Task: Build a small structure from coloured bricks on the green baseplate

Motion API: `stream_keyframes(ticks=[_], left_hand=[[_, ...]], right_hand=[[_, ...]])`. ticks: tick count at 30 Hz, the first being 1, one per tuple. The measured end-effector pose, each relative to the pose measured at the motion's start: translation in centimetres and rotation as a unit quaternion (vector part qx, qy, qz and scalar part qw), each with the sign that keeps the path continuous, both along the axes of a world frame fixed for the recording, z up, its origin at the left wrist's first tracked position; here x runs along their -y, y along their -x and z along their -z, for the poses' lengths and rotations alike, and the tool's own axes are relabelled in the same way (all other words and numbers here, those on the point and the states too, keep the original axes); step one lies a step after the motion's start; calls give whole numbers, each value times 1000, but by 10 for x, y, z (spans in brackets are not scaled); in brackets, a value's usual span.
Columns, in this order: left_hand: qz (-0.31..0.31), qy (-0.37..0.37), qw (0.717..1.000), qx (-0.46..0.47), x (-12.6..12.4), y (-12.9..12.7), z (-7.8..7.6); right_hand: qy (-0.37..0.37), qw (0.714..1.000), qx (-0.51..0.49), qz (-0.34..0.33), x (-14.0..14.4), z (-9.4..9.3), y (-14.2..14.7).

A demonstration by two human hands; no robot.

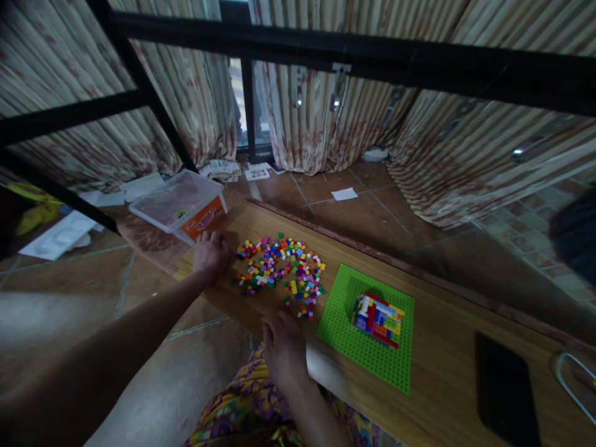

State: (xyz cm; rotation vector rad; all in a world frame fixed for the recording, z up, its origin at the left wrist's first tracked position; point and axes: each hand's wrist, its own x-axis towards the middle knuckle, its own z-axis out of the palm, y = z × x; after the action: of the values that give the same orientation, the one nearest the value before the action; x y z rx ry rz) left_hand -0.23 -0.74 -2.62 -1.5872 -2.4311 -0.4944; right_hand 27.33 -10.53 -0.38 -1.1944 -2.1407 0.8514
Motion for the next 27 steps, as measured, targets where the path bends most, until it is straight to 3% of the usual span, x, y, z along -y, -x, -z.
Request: stream_keyframes(ticks=[13,27], left_hand=[[-8,-1,1000,-10,0,0,0],[-7,-4,1000,-11,0,0,0]], right_hand=[[-70,997,-1,-25,4,23,-7],[-68,997,-3,-31,7,23,-8]])
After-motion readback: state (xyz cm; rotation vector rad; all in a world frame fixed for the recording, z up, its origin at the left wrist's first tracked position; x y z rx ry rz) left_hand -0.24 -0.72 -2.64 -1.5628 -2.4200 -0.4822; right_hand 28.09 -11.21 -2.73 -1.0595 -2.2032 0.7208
